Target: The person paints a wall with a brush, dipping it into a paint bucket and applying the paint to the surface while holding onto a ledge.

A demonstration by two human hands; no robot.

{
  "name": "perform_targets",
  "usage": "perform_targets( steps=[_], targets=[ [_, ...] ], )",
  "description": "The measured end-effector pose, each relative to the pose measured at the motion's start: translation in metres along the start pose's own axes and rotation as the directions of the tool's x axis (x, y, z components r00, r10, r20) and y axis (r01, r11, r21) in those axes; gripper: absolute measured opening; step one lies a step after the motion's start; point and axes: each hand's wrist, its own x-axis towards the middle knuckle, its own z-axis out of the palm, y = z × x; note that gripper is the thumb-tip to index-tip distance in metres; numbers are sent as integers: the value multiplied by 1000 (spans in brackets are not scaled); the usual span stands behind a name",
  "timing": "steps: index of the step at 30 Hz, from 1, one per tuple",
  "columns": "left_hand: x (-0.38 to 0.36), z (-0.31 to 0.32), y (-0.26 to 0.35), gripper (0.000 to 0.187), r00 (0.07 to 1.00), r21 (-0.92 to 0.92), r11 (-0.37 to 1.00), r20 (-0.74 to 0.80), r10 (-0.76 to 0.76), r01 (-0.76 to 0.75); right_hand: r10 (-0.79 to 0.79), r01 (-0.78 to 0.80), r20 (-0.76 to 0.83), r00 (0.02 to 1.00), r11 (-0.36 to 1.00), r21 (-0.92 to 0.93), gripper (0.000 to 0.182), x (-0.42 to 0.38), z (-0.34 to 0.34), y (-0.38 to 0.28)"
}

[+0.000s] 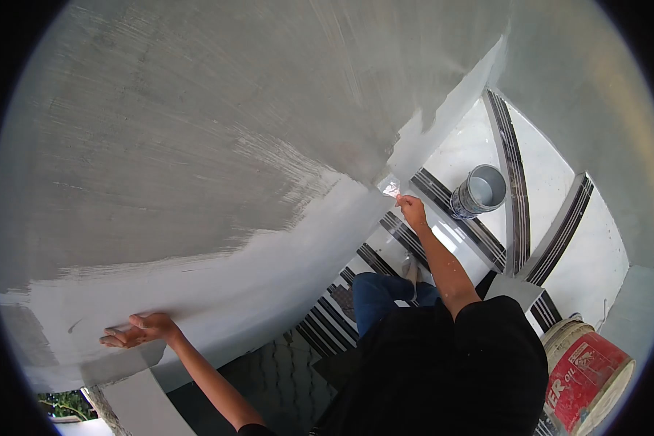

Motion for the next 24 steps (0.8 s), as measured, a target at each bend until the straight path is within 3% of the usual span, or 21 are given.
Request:
perform_targets(
  steps=[4, 8, 11, 15, 18, 21, 24],
  targets=[
    [3, 0, 5, 65, 1000, -11, 1000, -18, -17, 17, 141, -145, -36, 989, 929, -341, 42, 15, -2, 44],
    [2, 0, 5, 66, 1000, -9, 1000, -18, -19, 19, 127, -146, -75, 989, 905, -399, 41, 17, -9, -28],
    [4, -3, 5, 66, 1000, 1, 1000, -16, -13, 13, 10, -59, -110, 994, 893, -446, 45, 19, -16, -76],
    [-3, 5, -7, 73, 998, -6, 1000, -58, 10, -11, -118, 116, -55, 992, 993, -35, 45, -23, -59, -149],
    [0, 3, 0, 73, 998, -25, 999, -63, -27, 25, -184, 142, 75, 980, 912, 386, 42, -42, -76, -180],
    [1, 4, 0, 73, 997, -27, 1000, -74, 0, -2, -201, 147, 73, 977, 880, 451, 42, -27, -66, -174],
    [1, 1, -1, 66, 999, 23, 1000, -39, 18, -17, -178, 162, 28, 984, 942, 295, 41, 8, -43, -112]
  ],
)
